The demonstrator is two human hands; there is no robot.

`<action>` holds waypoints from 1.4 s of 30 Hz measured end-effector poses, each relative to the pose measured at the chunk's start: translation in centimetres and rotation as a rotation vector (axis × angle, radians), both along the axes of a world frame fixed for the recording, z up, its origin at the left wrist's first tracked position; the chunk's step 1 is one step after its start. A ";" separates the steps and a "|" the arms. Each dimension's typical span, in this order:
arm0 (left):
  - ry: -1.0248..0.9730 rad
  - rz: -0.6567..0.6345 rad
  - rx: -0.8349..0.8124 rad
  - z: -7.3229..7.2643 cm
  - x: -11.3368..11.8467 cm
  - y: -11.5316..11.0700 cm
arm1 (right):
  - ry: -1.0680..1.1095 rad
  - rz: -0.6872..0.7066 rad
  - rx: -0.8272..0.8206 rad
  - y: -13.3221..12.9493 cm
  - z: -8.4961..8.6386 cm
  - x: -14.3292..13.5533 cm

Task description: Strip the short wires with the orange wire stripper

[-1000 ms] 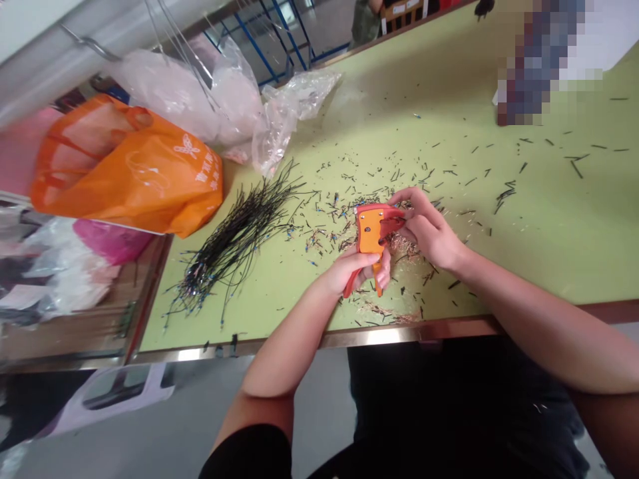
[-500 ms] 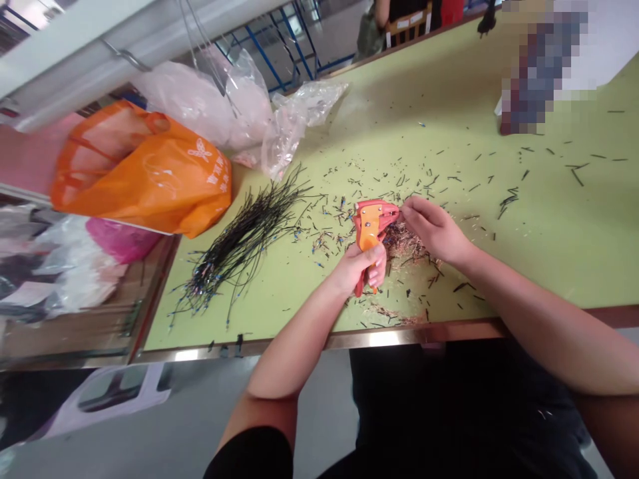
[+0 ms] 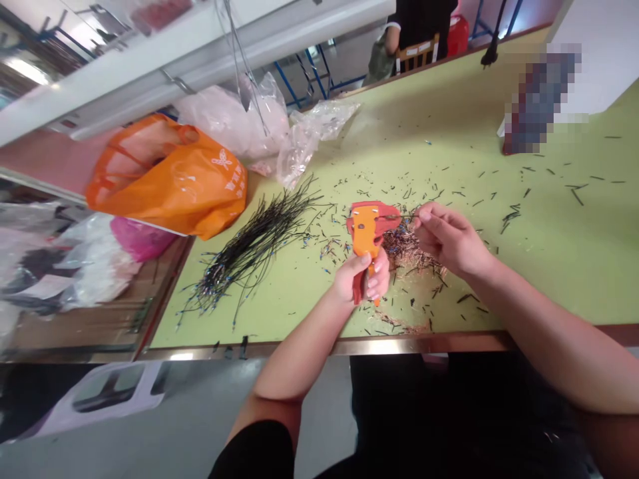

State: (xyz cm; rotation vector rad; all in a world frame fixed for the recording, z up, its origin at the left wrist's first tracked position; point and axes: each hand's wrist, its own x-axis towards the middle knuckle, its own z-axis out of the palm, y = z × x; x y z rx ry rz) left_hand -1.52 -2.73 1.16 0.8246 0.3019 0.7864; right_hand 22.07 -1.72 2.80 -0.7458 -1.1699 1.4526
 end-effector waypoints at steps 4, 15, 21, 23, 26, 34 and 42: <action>-0.131 0.557 0.011 1.7 -2.8 2.2 | -0.021 -0.468 0.081 2.1 0.1 3.8; 0.247 0.074 0.085 -2.6 1.1 0.3 | -0.841 -0.328 0.430 -2.1 -1.3 -3.6; 0.301 0.078 0.155 -4.2 0.9 0.6 | -0.718 -0.134 0.403 -3.0 -0.5 -3.4; 0.315 0.083 0.156 -4.3 0.9 0.6 | -0.700 -0.133 0.400 -3.2 -0.5 -3.4; 0.307 0.108 0.161 -4.3 0.8 0.5 | -0.681 -0.125 0.368 -3.3 -0.4 -3.7; 0.309 0.128 0.170 -4.2 0.8 0.6 | -0.618 -0.131 0.337 -3.4 -0.9 -3.8; 0.306 0.134 0.202 -3.7 0.7 0.9 | -0.610 -0.170 0.348 -3.5 -0.7 -3.9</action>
